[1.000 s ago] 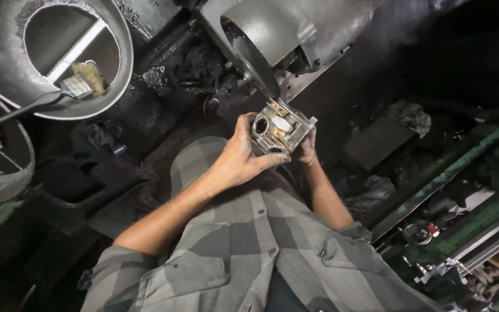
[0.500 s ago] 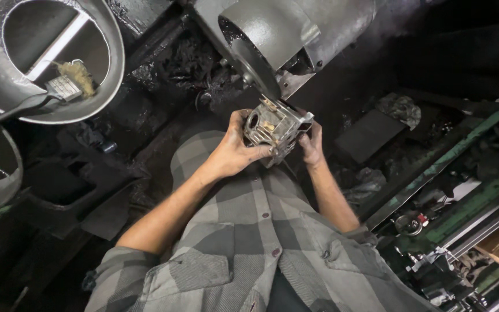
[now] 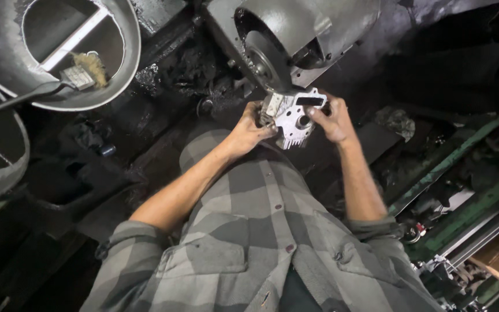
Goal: The person holds a small engine cylinder head with both hands, repeatedly rotating and turning it over to view all sides and running fingers along its surfaces and fins near a grinding wheel and a bowl of water holding a brush.
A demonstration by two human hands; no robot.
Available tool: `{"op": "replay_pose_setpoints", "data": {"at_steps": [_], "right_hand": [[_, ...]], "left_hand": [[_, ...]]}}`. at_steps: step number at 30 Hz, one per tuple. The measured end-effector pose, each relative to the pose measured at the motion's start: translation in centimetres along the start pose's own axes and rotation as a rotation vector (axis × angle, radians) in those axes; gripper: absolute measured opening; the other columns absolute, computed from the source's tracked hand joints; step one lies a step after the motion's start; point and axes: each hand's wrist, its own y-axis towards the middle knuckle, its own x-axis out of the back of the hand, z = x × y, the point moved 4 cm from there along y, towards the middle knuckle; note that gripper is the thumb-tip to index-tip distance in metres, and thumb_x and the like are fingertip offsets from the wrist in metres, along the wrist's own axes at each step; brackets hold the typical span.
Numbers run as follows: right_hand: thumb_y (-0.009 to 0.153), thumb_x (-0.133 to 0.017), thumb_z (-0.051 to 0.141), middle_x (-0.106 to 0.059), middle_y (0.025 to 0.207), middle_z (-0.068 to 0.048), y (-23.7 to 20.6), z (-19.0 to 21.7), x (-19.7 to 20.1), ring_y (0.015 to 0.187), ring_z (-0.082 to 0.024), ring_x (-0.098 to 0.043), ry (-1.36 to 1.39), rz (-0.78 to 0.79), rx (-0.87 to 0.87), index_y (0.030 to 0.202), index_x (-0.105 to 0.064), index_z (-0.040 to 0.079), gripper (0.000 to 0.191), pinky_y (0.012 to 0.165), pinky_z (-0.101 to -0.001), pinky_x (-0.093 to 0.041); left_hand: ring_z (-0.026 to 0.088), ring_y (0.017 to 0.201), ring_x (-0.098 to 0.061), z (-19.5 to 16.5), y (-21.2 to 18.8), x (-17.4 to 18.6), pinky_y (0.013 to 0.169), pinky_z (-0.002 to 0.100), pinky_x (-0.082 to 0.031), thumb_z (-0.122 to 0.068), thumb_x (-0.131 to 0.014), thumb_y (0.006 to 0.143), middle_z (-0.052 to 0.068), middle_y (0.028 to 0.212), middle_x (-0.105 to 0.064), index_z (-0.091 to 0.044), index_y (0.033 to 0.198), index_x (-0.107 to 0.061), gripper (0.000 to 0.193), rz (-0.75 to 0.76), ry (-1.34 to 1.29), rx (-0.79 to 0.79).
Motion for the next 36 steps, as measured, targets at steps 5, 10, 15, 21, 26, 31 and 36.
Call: {"op": "replay_pose_setpoints", "data": {"at_steps": [5, 10, 15, 21, 26, 31, 36], "right_hand": [[0.091, -0.074, 0.038, -0.071, 0.099, -0.004, -0.2, 1.1, 0.4, 0.091, -0.01, -0.061, -0.018, 0.025, -0.043, 0.118, -0.067, -0.003, 0.051, 0.082, -0.0268, -0.05], [0.095, -0.072, 0.037, -0.072, 0.1, -0.005, -0.1, 1.9, -0.5, 0.093, -0.011, -0.062, 0.025, -0.007, 0.025, 0.117, -0.067, -0.005, 0.048, 0.087, -0.0283, -0.051], [0.094, -0.072, 0.036, -0.074, 0.102, -0.007, 0.8, 2.0, -2.4, 0.095, -0.014, -0.065, 0.111, 0.01, 0.012, 0.116, -0.067, -0.007, 0.049, 0.091, -0.0303, -0.051], [0.092, -0.074, 0.041, -0.07, 0.118, -0.012, -0.2, 2.0, -3.7, 0.111, -0.017, -0.063, 0.186, 0.051, 0.283, 0.13, -0.062, -0.008, 0.063, 0.103, -0.0331, -0.05], [0.085, -0.076, 0.053, -0.068, 0.129, -0.017, -3.3, 1.5, -3.6, 0.121, -0.028, -0.067, -0.05, -0.055, 0.582, 0.139, -0.057, -0.006, 0.083, 0.108, -0.0376, -0.049], [0.072, -0.081, 0.059, -0.072, 0.121, -0.019, -7.3, 2.2, -2.0, 0.103, -0.033, -0.07, -0.32, -0.237, 0.707, 0.136, -0.062, -0.006, 0.092, 0.096, -0.0416, -0.053], [0.069, -0.084, 0.059, -0.073, 0.112, -0.017, -10.6, 2.5, -0.7, 0.082, -0.031, -0.069, -0.461, -0.355, 0.887, 0.13, -0.063, -0.008, 0.093, 0.085, -0.0424, -0.051]], "left_hand": [[0.019, 0.118, -0.059, -0.7, -0.1, -0.7, 0.103, 0.033, -0.05, -0.004, -0.077, 0.085, 0.013, 0.125, -0.059, 0.009, 0.14, -0.035, 0.071, 0.029, -0.114, -0.045], [0.018, 0.112, -0.062, -0.8, -0.4, -1.0, 0.1, 0.032, -0.051, -0.006, -0.075, 0.09, 0.012, 0.121, -0.062, 0.009, 0.141, -0.036, 0.066, -0.081, -0.18, -0.018], [0.02, 0.095, -0.056, -0.7, -2.1, 0.4, 0.078, 0.034, -0.045, -0.004, -0.071, 0.091, 0.011, 0.116, -0.063, 0.003, 0.146, -0.036, 0.065, -0.212, -0.089, 0.057], [0.016, 0.113, -0.06, -2.0, -4.8, 1.4, 0.092, 0.031, -0.055, 0.002, -0.075, 0.079, 0.01, 0.125, -0.059, -0.004, 0.143, -0.037, 0.075, -0.119, 0.02, -0.201], [0.017, 0.131, -0.051, -1.8, -8.0, 1.6, 0.113, 0.034, -0.045, 0.001, -0.085, 0.072, 0.007, 0.139, -0.052, -0.004, 0.146, -0.041, 0.086, 0.01, 0.122, -0.313], [0.021, 0.145, -0.045, -0.7, -8.6, 1.2, 0.126, 0.038, -0.034, 0.0, -0.087, 0.07, 0.008, 0.149, -0.052, -0.002, 0.153, -0.043, 0.095, 0.106, 0.251, -0.298], [0.025, 0.147, -0.048, -0.1, -8.9, 0.1, 0.126, 0.039, -0.035, -0.009, -0.092, 0.075, 0.014, 0.154, -0.055, 0.0, 0.152, -0.048, 0.09, 0.114, 0.5, -0.332]]}}
